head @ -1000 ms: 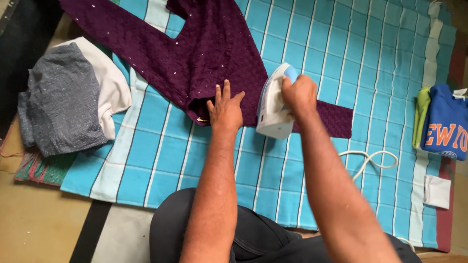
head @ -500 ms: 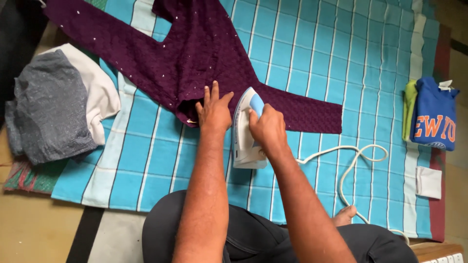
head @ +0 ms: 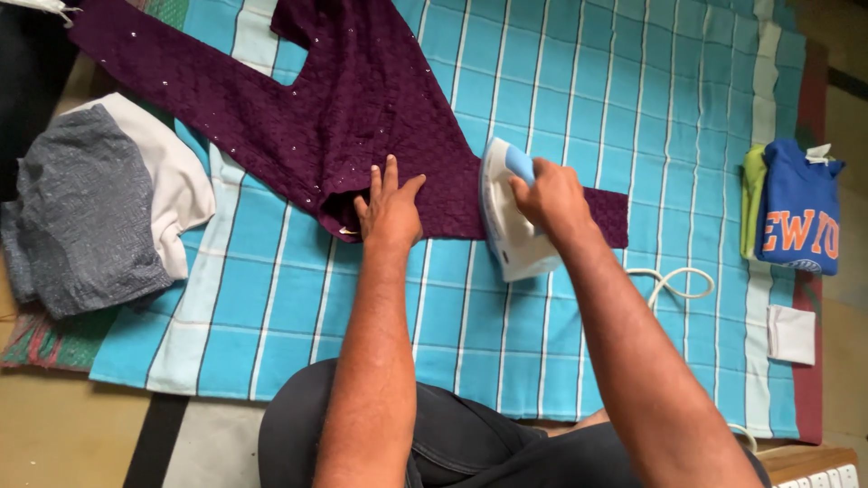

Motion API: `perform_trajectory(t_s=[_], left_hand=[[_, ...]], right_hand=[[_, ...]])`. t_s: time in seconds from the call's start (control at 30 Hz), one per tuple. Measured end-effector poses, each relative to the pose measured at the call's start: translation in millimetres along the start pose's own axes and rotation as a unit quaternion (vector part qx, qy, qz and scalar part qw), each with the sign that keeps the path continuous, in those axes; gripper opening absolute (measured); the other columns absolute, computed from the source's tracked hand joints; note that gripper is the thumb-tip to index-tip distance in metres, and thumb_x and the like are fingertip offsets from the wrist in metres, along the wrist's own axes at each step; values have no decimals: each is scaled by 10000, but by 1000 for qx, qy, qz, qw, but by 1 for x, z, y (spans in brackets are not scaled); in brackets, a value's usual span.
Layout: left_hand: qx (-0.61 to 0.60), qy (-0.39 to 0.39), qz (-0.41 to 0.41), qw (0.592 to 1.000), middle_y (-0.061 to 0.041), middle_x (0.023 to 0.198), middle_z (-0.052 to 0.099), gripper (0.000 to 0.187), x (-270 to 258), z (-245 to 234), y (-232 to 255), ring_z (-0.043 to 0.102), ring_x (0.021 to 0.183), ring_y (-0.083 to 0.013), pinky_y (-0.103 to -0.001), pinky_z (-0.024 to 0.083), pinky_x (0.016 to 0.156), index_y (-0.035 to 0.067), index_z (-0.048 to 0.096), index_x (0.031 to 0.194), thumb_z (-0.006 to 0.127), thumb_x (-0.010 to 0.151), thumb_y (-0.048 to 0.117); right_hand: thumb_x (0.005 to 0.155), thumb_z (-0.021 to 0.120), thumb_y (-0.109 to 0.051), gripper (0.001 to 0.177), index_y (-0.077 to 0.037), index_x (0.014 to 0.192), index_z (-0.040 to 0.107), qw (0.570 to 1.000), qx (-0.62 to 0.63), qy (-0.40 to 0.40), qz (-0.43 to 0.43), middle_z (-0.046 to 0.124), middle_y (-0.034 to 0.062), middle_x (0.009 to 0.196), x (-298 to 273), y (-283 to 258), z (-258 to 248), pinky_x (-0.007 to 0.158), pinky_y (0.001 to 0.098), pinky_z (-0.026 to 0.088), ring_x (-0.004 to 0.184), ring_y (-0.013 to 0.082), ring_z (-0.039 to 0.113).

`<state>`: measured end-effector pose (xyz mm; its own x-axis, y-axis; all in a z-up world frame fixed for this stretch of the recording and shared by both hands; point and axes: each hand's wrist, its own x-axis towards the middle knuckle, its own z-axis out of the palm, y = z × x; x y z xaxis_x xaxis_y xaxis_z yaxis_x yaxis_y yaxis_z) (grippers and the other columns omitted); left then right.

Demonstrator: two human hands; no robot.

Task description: The person is ironing a purple shirt on a flat surface.

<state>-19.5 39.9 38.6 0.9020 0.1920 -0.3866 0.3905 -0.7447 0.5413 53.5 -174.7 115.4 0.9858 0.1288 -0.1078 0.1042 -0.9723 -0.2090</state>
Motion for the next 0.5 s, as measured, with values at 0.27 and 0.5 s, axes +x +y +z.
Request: perform_trajectory(t_s=[0.27,0.5], left_hand=[[0,12,22,1000,-20,1723,92,837,0,3,-7,95,1586,-273,-630,204,1209,399,522,1464,677,796,-82],[3,10,24,1000,-28,1727,87,843,1,4,-5,92,1587,-281,-629,220,1198,396,518,1472,668,798,-88]], right_hand=[[905,727,-330,407,-19,1166,716,998,-6,53,34,732,266,983,-10,114,-9,878,504,543,950,441,702],[899,728,-344,501,-53,1305,689,992,-26,47,117,731,262,1113,-13,219,-30,962,474,532,1078,418,694]])
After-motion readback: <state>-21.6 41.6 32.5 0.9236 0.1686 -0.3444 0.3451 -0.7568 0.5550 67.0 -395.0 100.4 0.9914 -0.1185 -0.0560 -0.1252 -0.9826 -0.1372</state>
